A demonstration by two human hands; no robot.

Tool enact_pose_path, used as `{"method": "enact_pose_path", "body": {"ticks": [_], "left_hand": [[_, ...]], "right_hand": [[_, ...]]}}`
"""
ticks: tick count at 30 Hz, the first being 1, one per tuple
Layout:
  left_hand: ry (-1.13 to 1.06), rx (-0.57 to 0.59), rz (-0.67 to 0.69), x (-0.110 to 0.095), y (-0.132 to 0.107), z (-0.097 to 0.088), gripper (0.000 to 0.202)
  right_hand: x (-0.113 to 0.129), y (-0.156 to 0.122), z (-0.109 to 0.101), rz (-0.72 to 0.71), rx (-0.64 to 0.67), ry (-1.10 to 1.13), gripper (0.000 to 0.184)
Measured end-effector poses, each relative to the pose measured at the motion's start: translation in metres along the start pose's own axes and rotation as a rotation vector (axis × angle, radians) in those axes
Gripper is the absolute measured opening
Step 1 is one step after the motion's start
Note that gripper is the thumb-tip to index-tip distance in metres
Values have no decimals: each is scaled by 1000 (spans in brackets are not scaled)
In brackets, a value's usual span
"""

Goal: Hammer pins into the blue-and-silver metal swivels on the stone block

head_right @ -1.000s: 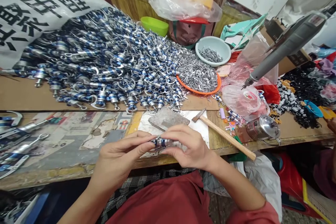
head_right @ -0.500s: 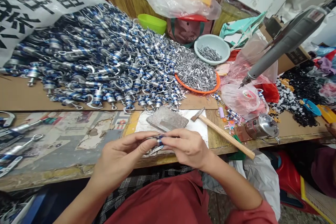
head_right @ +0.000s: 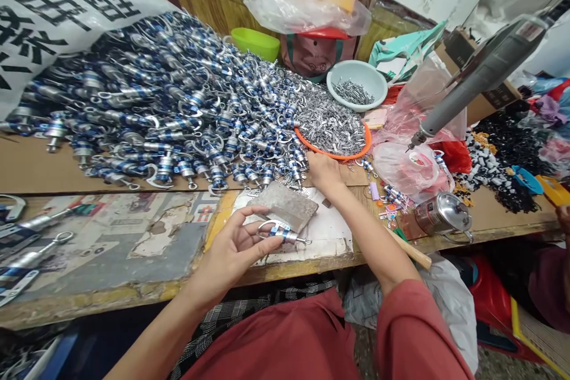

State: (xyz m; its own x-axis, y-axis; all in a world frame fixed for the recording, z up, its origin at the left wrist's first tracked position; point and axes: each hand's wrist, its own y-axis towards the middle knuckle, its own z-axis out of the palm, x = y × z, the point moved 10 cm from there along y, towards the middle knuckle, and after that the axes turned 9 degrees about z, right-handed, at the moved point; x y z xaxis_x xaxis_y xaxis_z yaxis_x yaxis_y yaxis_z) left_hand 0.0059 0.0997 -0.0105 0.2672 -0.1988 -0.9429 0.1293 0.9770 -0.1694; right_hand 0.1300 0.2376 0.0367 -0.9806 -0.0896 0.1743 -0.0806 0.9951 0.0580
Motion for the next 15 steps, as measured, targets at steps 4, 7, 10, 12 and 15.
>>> {"method": "enact_pose_path", "body": {"ticks": [4, 7, 10, 12, 15], "left_hand": [[-50, -55, -1, 1, 3, -9, 49], [-80, -73, -20, 2, 4, -13, 51], [-103, -62, -25, 2, 4, -12, 50], [-115, -52, -21, 1, 4, -11, 49], [-125, -32, -20, 1, 4, -8, 47]], "right_hand": [[7, 7, 6, -24, 23, -22, 27], [-2, -1, -5, -34, 19, 20, 24], [-6, -22, -24, -77, 18, 122, 21], [7, -45, -35, -206, 59, 307, 17], [37, -86, -48, -451, 100, 548, 15]]}}
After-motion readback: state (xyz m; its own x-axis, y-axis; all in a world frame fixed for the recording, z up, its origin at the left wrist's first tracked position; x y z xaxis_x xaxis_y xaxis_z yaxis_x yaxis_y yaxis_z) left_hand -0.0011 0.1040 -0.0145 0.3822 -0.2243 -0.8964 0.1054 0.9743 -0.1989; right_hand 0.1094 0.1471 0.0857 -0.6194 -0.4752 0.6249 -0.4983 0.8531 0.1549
